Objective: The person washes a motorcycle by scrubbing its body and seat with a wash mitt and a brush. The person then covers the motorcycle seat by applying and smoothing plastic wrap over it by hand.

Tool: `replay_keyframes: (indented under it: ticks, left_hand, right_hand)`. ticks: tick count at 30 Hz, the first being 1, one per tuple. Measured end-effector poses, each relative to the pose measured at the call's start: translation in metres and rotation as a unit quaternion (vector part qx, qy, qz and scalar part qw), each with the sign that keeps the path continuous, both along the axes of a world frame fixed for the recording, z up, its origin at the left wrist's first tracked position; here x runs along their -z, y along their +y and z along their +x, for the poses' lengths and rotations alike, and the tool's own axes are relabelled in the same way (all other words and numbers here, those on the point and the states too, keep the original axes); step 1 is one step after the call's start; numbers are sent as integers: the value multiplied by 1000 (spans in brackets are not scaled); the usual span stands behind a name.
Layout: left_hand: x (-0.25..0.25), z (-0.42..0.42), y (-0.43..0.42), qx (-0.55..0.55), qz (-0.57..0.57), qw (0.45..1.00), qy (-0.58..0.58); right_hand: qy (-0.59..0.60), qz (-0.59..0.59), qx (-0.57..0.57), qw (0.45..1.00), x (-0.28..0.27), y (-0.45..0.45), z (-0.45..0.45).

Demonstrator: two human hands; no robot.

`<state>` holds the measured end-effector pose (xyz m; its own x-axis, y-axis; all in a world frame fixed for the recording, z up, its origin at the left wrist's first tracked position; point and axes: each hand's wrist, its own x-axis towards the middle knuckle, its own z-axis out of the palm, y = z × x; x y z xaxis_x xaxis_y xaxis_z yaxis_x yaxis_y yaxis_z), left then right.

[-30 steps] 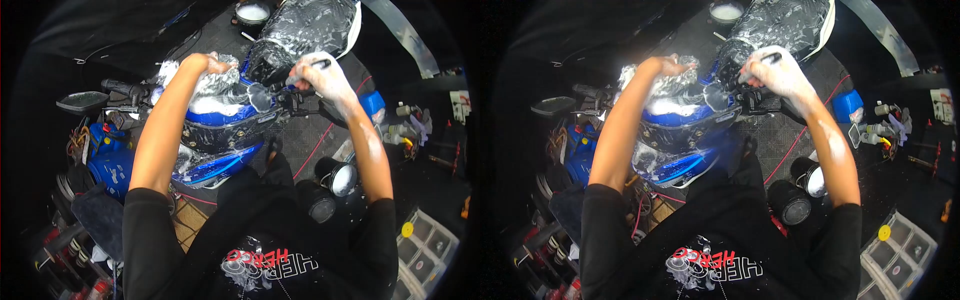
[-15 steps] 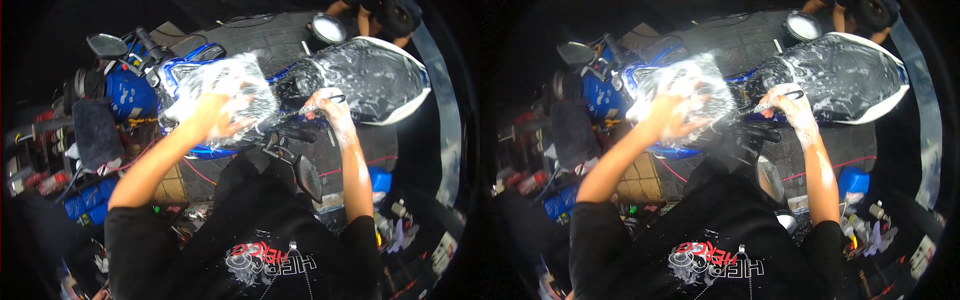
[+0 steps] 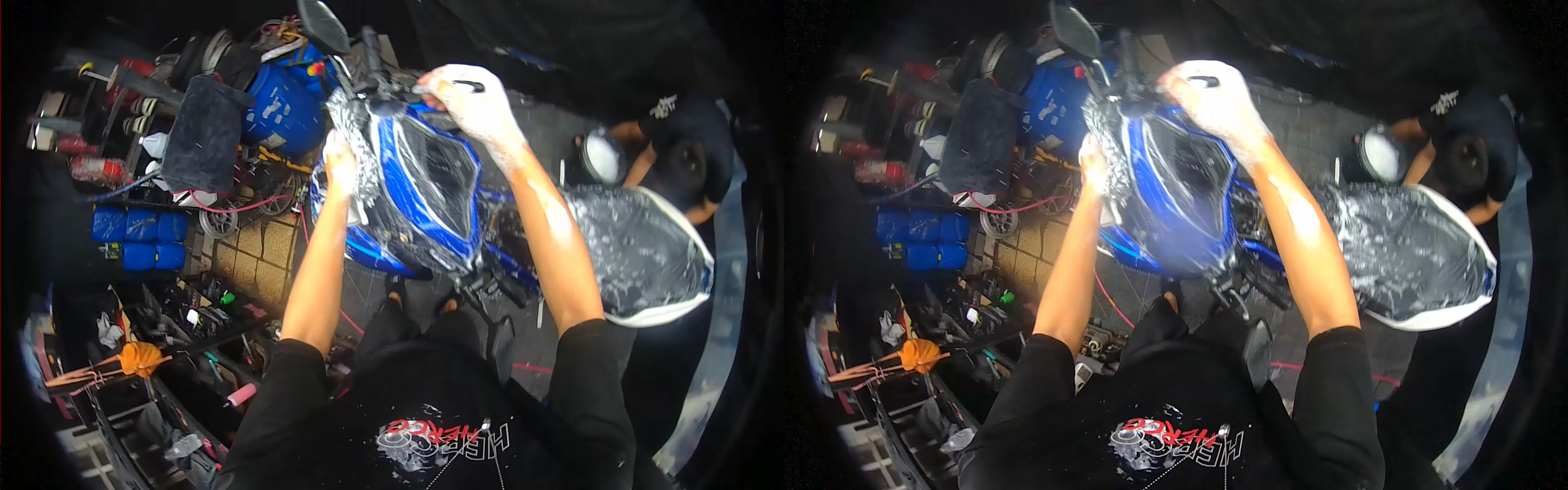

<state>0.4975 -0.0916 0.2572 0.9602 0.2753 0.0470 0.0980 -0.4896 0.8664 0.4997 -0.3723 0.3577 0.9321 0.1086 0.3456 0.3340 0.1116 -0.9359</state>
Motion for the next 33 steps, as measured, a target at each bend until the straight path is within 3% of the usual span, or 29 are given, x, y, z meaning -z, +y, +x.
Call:
replay_keyframes:
  ticks: [1, 3, 4, 6, 8, 9, 10, 12, 14, 15, 17, 19, 22, 23, 25, 27, 29, 30, 31, 32, 33]
  left_hand:
    - [31, 13, 20, -5, 47, 997, -69]
    - [52, 0, 16, -118, -92, 982, -119]
    - [48, -7, 16, -156, -169, 965, -123]
    - [29, -10, 10, -196, -182, 942, -200]
    - [2, 8, 9, -84, -458, 848, -255]
    - [-35, 13, -2, -22, -560, 785, -264]
    - [-52, 26, 6, 89, -634, 749, -173]
    - [-47, 89, 29, 348, -754, 552, -74]
    - [-54, 142, 24, 368, -688, 605, -158]
    - [-64, 157, 19, 297, -630, 697, -171]
    - [-126, 168, -8, 146, -478, 855, -140]
    - [-124, 189, 7, 261, -521, 808, -86]
    - [-129, 223, 14, 316, -523, 790, -45]
    - [-128, 228, 15, 319, -526, 787, -39]
    - [-124, 226, 20, 316, -540, 779, -36]
    - [-110, 201, 24, 286, -558, 778, -42]
    - [-86, 172, 19, 251, -564, 785, -55]
    - [-69, 162, 10, 239, -547, 798, -83]
    - [-73, 157, 10, 278, -545, 784, -103]
    - [-76, 152, 10, 317, -543, 768, -123]
    - [-82, 156, 9, 325, -547, 759, -135]
  right_hand:
    - [25, -16, 16, 999, -4, -2, 10]
    - [46, -80, 53, 994, -6, -11, 26]
    - [23, -74, 39, 996, -2, -11, 33]
    - [23, -26, 4, 999, 4, -6, 54]
    - [28, -6, 18, 999, 17, 7, 78]
    - [15, -16, 43, 999, 16, 15, 88]
    - [4, -7, 54, 998, 20, 24, 99]
    - [10, -4, 57, 998, 6, 37, 112]
    - [63, -31, 70, 995, -15, 19, 119]
    - [88, -49, 76, 992, -23, 7, 125]
    - [67, 145, 43, 986, -33, -3, 126]
    - [29, 172, -50, 983, -44, 0, 131]
    - [29, 62, 7, 998, -60, 12, 165]
    - [18, 128, -11, 992, -62, 16, 171]
    - [-13, 91, -157, 983, -71, 16, 168]
    - [35, -14, -89, 995, -74, 7, 171]
    - [-21, 61, -51, 997, -79, 24, 167]
    - [1, 59, -93, 994, -83, 25, 159]
    - [25, 57, -134, 989, -84, 23, 152]
    - [34, -50, -81, 995, -79, 10, 159]
    - [1, -38, -87, 995, -64, -4, 178]
